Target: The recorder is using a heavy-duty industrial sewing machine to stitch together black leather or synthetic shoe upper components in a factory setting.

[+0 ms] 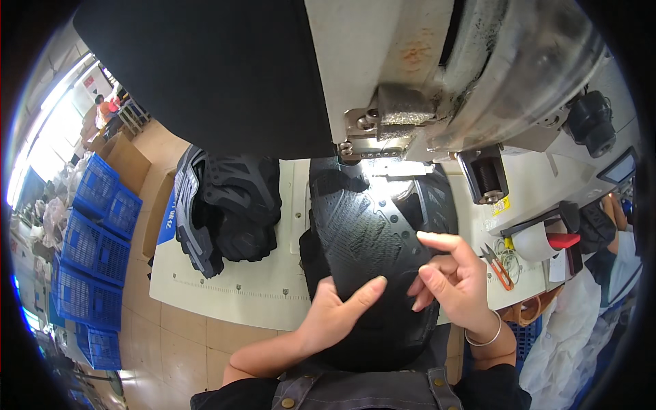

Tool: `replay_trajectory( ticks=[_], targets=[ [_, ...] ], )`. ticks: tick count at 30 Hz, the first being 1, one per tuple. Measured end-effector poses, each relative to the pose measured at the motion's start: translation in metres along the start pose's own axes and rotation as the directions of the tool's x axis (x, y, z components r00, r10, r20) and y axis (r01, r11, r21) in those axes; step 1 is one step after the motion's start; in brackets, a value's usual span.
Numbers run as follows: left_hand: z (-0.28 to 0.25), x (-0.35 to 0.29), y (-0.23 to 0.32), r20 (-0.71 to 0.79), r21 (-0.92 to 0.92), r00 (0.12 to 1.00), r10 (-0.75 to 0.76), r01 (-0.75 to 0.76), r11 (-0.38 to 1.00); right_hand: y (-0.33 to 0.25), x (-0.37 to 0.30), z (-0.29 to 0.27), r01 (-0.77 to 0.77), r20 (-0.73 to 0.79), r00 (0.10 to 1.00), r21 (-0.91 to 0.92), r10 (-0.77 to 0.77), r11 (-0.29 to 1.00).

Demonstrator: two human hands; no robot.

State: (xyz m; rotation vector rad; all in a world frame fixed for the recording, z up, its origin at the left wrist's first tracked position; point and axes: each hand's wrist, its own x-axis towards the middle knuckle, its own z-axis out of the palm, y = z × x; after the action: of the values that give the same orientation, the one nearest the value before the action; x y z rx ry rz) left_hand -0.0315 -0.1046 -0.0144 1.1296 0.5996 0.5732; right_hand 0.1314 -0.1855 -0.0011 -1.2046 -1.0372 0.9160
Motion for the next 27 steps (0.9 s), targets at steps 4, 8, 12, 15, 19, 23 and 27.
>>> replay_trajectory(
  ticks=[4, 8, 12, 15, 19, 23, 27],
  targets=[
    [-0.020, 0.006, 0.016, -0.006, -0.170, 0.999, -0.044, 0.043, 0.984, 0.023, 0.010, -0.037, 0.467, -0.079, 0.831, -0.438, -0.550, 0.768],
    [-0.045, 0.011, 0.026, 0.042, -0.106, 0.999, -0.007, 0.012, 0.994, 0.029, 0.045, -0.049, 0.162, -0.133, 0.976, -0.077, -0.171, 0.984],
    [-0.048, 0.014, 0.032, 0.018, -0.063, 0.999, 0.037, -0.036, 0.997, 0.030, 0.019, -0.036, -0.007, 0.004, 1.000, 0.203, 0.006, 0.979],
    [-0.053, 0.015, 0.033, -0.036, 0.133, 0.988, 0.150, -0.144, 0.981, 0.027, -0.004, -0.010, 0.067, -0.072, 0.996, 0.250, -0.050, 0.966],
    [-0.057, 0.020, 0.036, -0.023, 0.168, 0.983, 0.181, -0.175, 0.970, 0.024, -0.014, -0.003, 0.169, -0.327, 0.932, 0.012, -0.156, 0.985],
    [-0.058, 0.033, 0.044, -0.027, 0.187, 0.983, 0.179, -0.171, 0.967, 0.024, -0.005, -0.011, 0.187, -0.382, 0.902, -0.070, -0.200, 0.980],
    [-0.061, 0.047, 0.049, -0.010, 0.190, 0.980, 0.199, -0.193, 0.963, 0.022, 0.012, -0.014, 0.224, -0.378, 0.893, -0.099, -0.245, 0.970]
  ],
)
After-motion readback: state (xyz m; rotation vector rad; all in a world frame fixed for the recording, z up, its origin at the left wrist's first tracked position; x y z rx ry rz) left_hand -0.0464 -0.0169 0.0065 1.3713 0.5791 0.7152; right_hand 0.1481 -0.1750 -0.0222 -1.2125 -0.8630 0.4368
